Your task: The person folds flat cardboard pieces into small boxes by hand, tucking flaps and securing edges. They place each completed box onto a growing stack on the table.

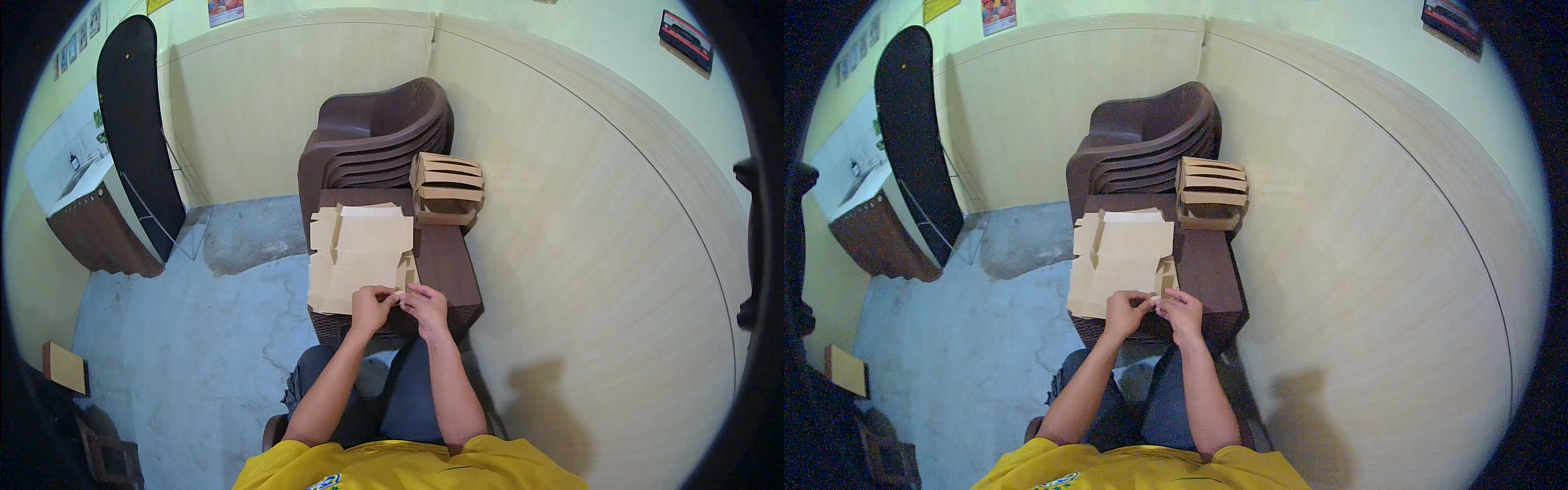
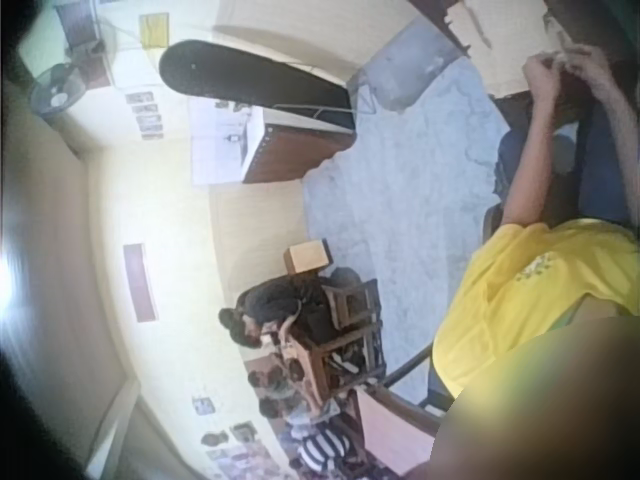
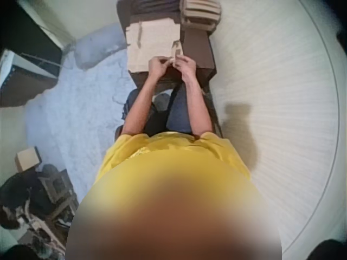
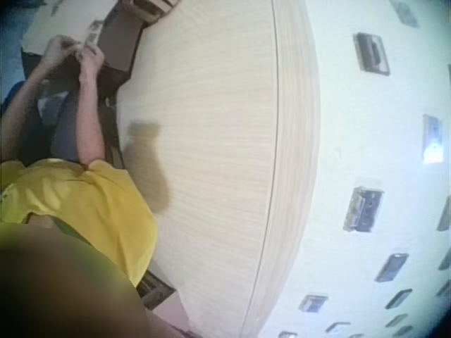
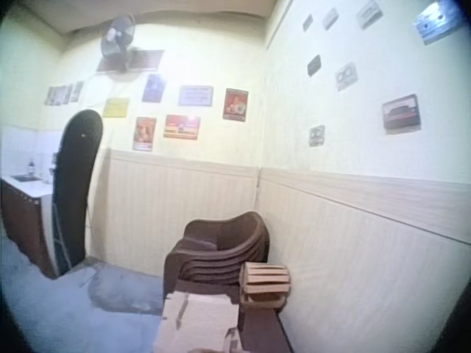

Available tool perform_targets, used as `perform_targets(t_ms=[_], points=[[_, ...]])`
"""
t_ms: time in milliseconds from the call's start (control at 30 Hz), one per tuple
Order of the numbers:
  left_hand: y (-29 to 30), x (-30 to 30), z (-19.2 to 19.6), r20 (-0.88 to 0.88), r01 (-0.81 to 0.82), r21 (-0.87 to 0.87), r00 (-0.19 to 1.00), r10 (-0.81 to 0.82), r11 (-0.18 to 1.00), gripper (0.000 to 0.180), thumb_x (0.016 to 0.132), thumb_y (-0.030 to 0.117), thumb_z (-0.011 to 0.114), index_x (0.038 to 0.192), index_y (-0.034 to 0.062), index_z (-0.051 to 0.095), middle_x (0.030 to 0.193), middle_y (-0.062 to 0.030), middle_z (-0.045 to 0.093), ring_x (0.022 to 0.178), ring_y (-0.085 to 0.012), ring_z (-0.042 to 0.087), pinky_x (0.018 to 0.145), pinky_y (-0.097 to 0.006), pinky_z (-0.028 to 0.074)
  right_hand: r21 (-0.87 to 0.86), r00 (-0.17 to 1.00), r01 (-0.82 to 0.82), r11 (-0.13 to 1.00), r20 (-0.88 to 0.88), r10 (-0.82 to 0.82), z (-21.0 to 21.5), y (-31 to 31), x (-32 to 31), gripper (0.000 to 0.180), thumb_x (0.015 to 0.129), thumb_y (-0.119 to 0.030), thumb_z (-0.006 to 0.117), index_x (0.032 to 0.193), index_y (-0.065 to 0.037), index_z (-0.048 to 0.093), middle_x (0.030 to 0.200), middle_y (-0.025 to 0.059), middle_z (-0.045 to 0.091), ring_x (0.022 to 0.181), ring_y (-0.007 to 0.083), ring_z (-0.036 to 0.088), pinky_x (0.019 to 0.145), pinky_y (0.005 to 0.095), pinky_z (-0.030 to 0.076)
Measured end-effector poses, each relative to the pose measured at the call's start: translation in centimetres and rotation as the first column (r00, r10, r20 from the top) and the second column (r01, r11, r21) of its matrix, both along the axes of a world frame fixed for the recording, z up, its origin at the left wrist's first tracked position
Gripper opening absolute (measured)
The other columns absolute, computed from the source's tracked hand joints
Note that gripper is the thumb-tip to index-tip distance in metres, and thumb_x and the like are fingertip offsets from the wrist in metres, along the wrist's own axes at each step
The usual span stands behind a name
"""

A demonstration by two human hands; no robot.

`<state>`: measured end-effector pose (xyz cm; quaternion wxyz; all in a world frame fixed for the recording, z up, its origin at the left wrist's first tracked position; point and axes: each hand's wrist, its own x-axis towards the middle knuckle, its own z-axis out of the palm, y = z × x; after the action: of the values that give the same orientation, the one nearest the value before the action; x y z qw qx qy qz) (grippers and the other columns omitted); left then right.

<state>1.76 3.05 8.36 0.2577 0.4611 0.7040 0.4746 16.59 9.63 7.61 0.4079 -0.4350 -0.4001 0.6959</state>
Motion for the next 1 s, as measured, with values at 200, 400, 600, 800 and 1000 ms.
perform_targets(t_ms=[200, 400, 600, 800, 1000], points=[[-0.6, -1.0, -0.2, -0.062, 0.146, 0.063, 0.988, -0.143, 0.987, 0.026, 0.094, 0.016, 0.081, 0.117, 0.0029, 0.083, 0.104, -0.019, 0.083, 0.094, -0.0274, 0.081, 0.088, -0.038, 0.061, 0.101, 0.991, 0.076, 0.992, 0.105, -0.087, -0.2, -0.5, -1.0, 0.045, 0.088, 0.006, 0.081, 0.129, 0.008, 0.065, 0.099, 0.0147, 0.077, 0.081, 0.0181, 0.073, 0.073, 0.0297, 0.062], [-0.5, -1.6, 0.1, 0.013, 0.197, 0.015, 0.98, -0.198, 0.98, 0.018, 0.098, 0.01, 0.075, 0.11, -0.0028, 0.082, 0.09, -0.0159, 0.081, 0.082, -0.0227, 0.078, 0.079, -0.036, 0.061, 0.039, 0.991, 0.112, 0.993, 0.069, -0.115, 0.1, -0.7, -1.0, 0.041, 0.087, 0.005, 0.083, 0.125, 0.006, 0.065, 0.1, 0.0141, 0.077, 0.081, 0.019, 0.073, 0.071, 0.0294, 0.062], [-0.3, -1.8, 0.6, 0.112, 0.176, -0.001, 0.978, -0.175, 0.984, 0.016, 0.099, 0.001, 0.072, 0.113, -0.0025, 0.08, 0.091, -0.0104, 0.082, 0.08, -0.0136, 0.073, 0.076, -0.033, 0.06, 0.03, 0.999, 0.028, 0.999, 0.045, -0.03, 0.3, -0.4, -0.7, 0.032, 0.088, 0.004, 0.083, 0.114, 0.002, 0.065, 0.1, 0.0132, 0.077, 0.082, 0.0192, 0.074, 0.072, 0.0302, 0.062], [0.1, -1.7, -0.4, 0.304, 0.173, 0.007, 0.938, -0.167, 0.985, 0.017, 0.102, 0.002, 0.072, 0.116, -0.0061, 0.078, 0.094, -0.0098, 0.081, 0.08, -0.0142, 0.073, 0.074, -0.031, 0.06, 0.031, 1.0, -0.007, 0.999, -0.004, 0.007, -0.2, 0.1, -0.8, 0.03, 0.09, 0.004, 0.082, 0.113, 0.001, 0.062, 0.096, 0.0118, 0.075, 0.08, 0.0185, 0.073, 0.071, 0.0315, 0.063], [0.2, -1.8, -1.6, 0.384, 0.169, 0.068, 0.905, -0.183, 0.983, 0.015, 0.103, 0.001, 0.07, 0.114, -0.0073, 0.077, 0.094, -0.0097, 0.08, 0.083, -0.0138, 0.073, 0.074, -0.03, 0.06, 0.12, 0.999, 0.033, 0.992, 0.032, -0.037, -0.7, 0.1, -1.4, 0.03, 0.091, 0.006, 0.079, 0.114, 0.0, 0.061, 0.091, 0.0099, 0.074, 0.079, 0.0179, 0.073, 0.071, 0.0308, 0.063]])
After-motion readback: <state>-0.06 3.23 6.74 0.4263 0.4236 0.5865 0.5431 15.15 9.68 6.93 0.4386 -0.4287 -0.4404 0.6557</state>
